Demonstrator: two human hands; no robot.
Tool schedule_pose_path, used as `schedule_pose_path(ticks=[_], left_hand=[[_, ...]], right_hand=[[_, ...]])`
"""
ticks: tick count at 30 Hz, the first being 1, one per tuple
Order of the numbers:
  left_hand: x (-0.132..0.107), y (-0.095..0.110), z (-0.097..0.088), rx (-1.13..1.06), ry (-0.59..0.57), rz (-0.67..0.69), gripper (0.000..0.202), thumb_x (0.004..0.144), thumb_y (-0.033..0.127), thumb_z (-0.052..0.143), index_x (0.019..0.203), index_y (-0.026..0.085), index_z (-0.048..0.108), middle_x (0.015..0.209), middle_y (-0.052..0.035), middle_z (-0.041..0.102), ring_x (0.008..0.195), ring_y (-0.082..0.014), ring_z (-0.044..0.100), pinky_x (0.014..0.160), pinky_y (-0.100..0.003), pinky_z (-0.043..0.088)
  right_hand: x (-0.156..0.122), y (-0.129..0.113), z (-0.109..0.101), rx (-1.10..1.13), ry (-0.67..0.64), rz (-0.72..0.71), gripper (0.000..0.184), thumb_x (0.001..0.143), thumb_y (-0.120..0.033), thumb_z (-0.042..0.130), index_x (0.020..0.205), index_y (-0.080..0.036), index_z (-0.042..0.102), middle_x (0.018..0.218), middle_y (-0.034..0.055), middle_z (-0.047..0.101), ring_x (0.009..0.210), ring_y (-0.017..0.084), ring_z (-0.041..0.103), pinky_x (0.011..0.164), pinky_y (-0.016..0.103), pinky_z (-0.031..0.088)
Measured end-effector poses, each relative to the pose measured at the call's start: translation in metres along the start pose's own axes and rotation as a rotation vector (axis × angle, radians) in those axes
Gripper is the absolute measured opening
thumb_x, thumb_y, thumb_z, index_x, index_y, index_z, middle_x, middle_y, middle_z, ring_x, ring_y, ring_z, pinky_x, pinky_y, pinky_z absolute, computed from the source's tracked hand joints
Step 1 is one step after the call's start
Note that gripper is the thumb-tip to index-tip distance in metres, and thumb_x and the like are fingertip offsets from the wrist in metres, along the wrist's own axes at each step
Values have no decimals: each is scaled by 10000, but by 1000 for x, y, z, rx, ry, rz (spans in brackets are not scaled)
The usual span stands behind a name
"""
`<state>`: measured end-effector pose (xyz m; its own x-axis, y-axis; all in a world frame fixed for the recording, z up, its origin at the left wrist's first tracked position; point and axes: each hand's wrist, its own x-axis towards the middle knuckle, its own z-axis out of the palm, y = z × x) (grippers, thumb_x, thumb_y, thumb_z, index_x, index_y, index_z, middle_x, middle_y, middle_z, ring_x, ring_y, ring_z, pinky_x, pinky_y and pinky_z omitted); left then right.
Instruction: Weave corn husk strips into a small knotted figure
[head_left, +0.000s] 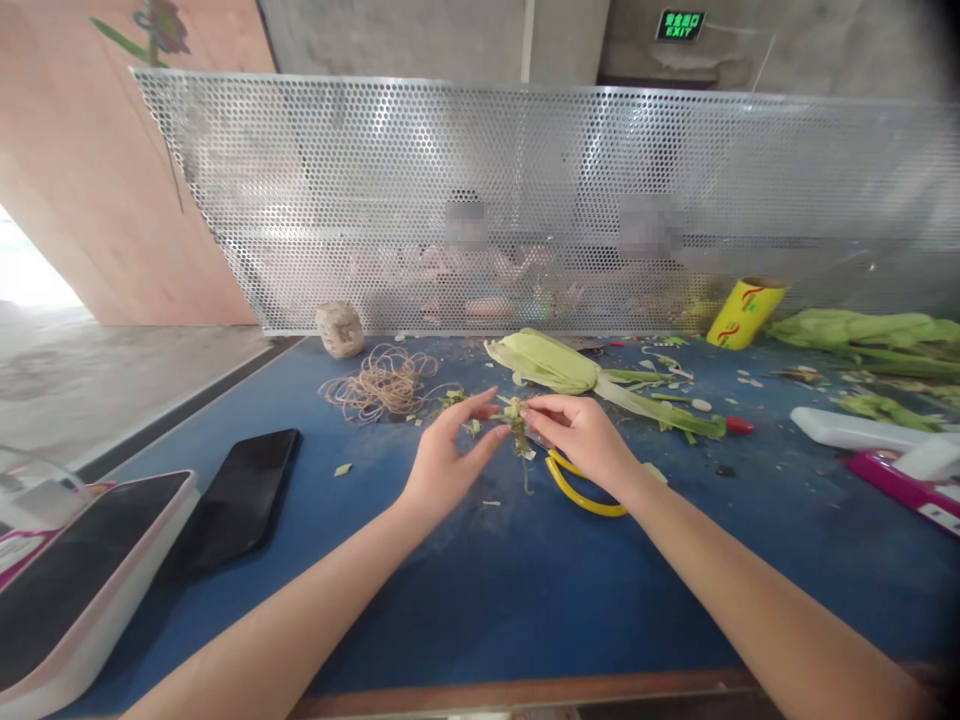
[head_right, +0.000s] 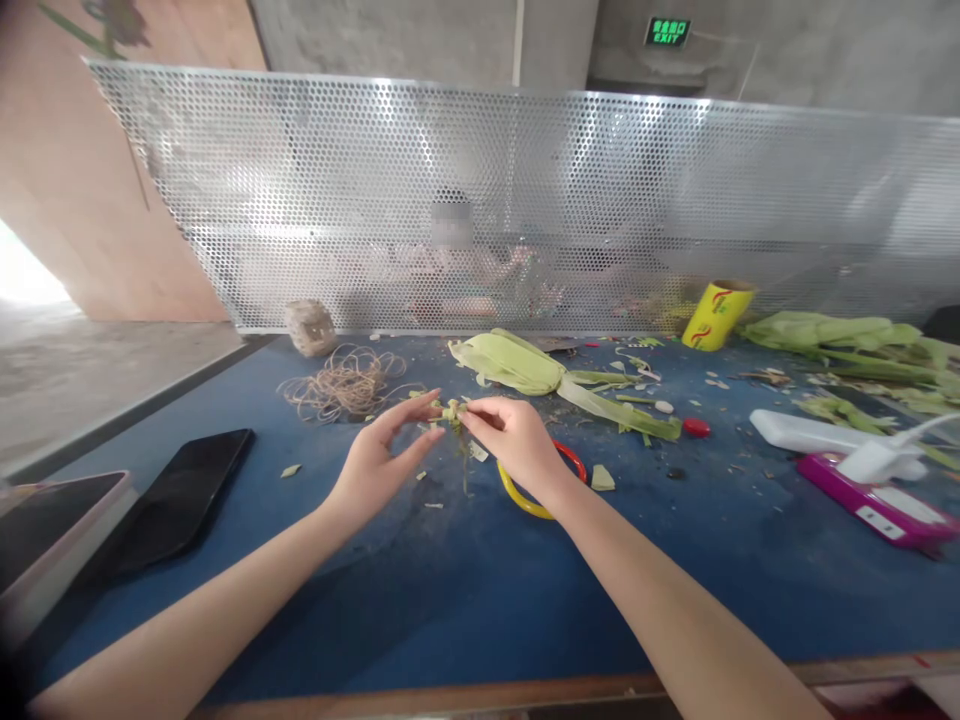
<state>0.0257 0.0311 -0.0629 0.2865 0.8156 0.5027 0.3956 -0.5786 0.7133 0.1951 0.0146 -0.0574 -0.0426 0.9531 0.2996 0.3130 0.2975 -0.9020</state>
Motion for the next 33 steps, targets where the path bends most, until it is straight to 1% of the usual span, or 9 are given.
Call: schedule_pose_path(ticks=[2,5,8,10,15,19,24,29,33], left_hand=[[1,-2,-1,67,35,106,208,785,258,561,969,205,643,938,-37,692,871,-154,620,828,-291,456],[1,-3,-1,102,45,137,144,791,239,555,857,203,678,880,-33,707,830,-161,633,805,-302,466],[1,-3,-1,130,55,137,156,778,225,574,900,201,670,864,-32,714,818,-171,645,798,-314,473],[1,-2,-1,140,57,143,161,775,205,577,909,196,665,855,-24,715,804,-161,651,782,-289,485],[0,-2,-1,161,58,171,115,778,171,567,842,183,661,822,-3,711,742,-124,649,706,-216,506],[-1,-3,-1,192,68,192,112,786,173,554,845,185,649,816,-3,706,743,-126,646,702,-217,510],[-1,-6,1,238,69,243,115,798,170,534,855,179,633,829,-18,699,773,-136,638,725,-232,505],[-1,-11,3,273,61,292,117,809,162,513,867,170,615,822,-29,694,769,-141,634,707,-236,504],[-1,-13,4,302,51,326,117,815,158,504,878,168,603,824,-39,691,772,-149,631,711,-255,498]], right_hand=[[0,1,1,-1,-28,-10,238,751,-334,556,859,-154,668,745,44,670,660,162,606,589,267,461],[0,3,3,7,-22,-29,212,749,-329,571,851,-161,651,769,44,669,690,157,609,624,261,473],[-1,5,4,1,13,-55,175,739,-326,588,808,-168,623,755,40,664,697,158,611,656,268,484],[-1,6,5,-8,24,-69,162,740,-327,588,786,-173,604,734,36,654,681,155,608,651,269,487],[-3,5,7,-4,30,-116,274,728,-298,610,972,-189,548,760,28,635,648,148,611,599,268,503],[-4,6,9,-124,61,-196,154,743,-270,598,872,-185,598,815,59,654,712,172,628,660,302,517],[-6,4,11,-262,143,-252,133,729,-259,622,833,-178,611,792,54,645,665,166,609,607,292,507],[-5,3,12,-213,75,-259,244,753,-243,598,993,-196,613,933,61,657,763,168,626,658,279,519],[-5,5,13,-174,72,-225,178,739,-234,598,904,-181,635,857,54,673,726,168,634,664,285,528]])
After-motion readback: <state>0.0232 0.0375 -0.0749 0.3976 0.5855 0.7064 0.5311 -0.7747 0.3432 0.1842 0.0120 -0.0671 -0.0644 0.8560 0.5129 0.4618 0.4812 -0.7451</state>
